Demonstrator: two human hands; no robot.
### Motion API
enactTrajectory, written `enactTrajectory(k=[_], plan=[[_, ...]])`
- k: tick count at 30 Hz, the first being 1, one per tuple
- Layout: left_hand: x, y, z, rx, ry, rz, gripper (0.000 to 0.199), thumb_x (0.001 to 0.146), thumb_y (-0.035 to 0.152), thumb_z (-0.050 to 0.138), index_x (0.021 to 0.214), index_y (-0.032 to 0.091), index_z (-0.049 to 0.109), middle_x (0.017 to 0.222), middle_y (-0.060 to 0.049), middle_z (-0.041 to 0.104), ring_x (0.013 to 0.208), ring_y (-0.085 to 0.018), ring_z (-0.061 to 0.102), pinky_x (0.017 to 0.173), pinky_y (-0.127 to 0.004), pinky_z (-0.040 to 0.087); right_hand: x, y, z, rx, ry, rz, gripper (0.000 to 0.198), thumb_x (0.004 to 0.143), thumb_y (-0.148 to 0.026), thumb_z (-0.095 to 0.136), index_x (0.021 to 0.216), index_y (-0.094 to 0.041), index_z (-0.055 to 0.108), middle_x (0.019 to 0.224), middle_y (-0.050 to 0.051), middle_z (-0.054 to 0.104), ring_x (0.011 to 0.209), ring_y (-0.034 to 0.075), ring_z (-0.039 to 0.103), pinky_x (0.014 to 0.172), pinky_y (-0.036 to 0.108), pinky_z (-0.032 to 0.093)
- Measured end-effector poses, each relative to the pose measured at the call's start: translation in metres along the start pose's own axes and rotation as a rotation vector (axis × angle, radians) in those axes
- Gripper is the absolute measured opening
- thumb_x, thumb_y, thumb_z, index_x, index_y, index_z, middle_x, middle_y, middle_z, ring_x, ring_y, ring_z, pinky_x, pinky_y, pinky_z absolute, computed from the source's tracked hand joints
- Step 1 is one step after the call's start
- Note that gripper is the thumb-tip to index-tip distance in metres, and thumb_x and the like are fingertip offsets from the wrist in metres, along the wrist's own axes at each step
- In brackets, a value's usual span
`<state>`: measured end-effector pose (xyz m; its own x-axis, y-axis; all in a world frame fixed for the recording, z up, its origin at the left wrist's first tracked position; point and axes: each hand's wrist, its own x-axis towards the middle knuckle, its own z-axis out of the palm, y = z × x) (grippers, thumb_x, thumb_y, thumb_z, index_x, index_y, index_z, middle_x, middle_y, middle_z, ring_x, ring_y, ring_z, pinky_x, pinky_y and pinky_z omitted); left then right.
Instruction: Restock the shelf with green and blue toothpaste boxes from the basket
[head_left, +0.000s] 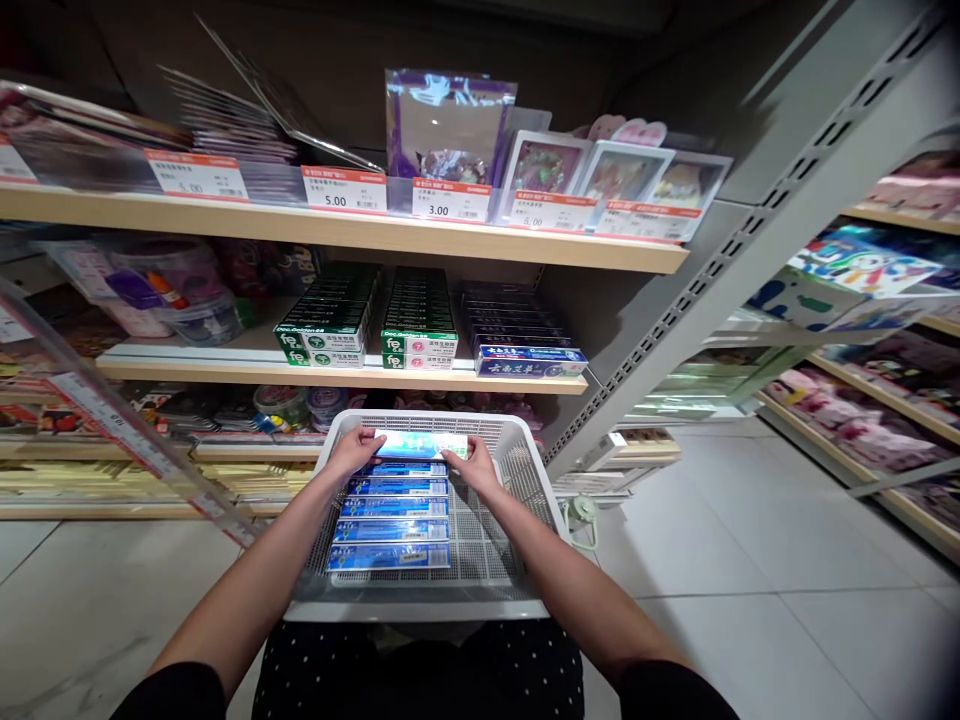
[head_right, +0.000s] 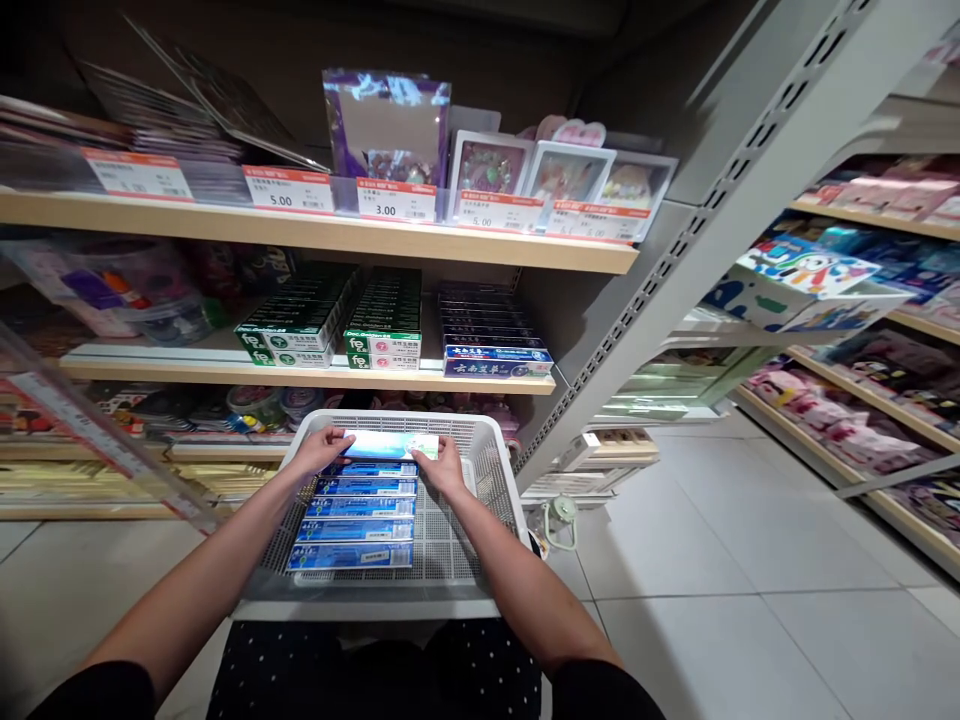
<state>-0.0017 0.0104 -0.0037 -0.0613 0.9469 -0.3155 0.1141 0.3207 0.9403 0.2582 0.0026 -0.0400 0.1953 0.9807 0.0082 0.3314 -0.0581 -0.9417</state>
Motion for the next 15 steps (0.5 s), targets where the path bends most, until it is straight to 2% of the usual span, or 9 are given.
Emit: enactTrajectory(k=[5,9,12,15], plan=[[-0.007,0.003,0.0,-0.049,-0.056,-0.02,0.036,0.067,0.035,0.079,0.091,0.013,0.061,0.09,-0.01,0.07,0.082,-0.021,0.069,0.07,-0.033,0.059,0.0,-0.004,-0.007,0.039,-0.065,-0.028,0.044,0.062,-0.041,0.077,0.095,-0.021,0.056,0.087,0.005,0.066,0.085,0.025,0.065,0.073,0.036,0.053],[-0.024,0.02,0.006,-0.098,-0.093,0.046,0.043,0.063,0.037,0.082,0.093,0.014,0.062,0.089,-0.01,0.071,0.08,-0.022,0.069,0.07,-0.035,0.059,-0.001,-0.025,-0.027,-0.021,-0.076,0.005,0.051,0.063,-0.045,0.077,0.101,-0.018,0.056,0.1,0.01,0.066,0.091,0.026,0.065,0.077,0.038,0.053],[-0.04,0.048,0.018,-0.052,-0.026,0.225,0.048,0.062,0.044,0.08,0.095,0.014,0.062,0.092,-0.01,0.071,0.085,-0.022,0.069,0.074,-0.034,0.058,-0.001,-0.048,-0.054,-0.08,0.001,-0.093,0.06,0.064,-0.049,0.076,0.11,-0.018,0.054,0.106,0.01,0.064,0.096,0.026,0.064,0.083,0.038,0.051],[-0.055,0.088,0.038,0.024,0.045,0.469,0.047,0.068,0.047,0.075,0.1,0.015,0.061,0.103,-0.01,0.069,0.09,-0.021,0.068,0.083,-0.035,0.055,0.001,-0.074,-0.089,-0.111,0.166,-0.235,0.067,0.065,-0.05,0.075,0.119,-0.019,0.051,0.109,0.008,0.063,0.099,0.025,0.062,0.087,0.038,0.05]])
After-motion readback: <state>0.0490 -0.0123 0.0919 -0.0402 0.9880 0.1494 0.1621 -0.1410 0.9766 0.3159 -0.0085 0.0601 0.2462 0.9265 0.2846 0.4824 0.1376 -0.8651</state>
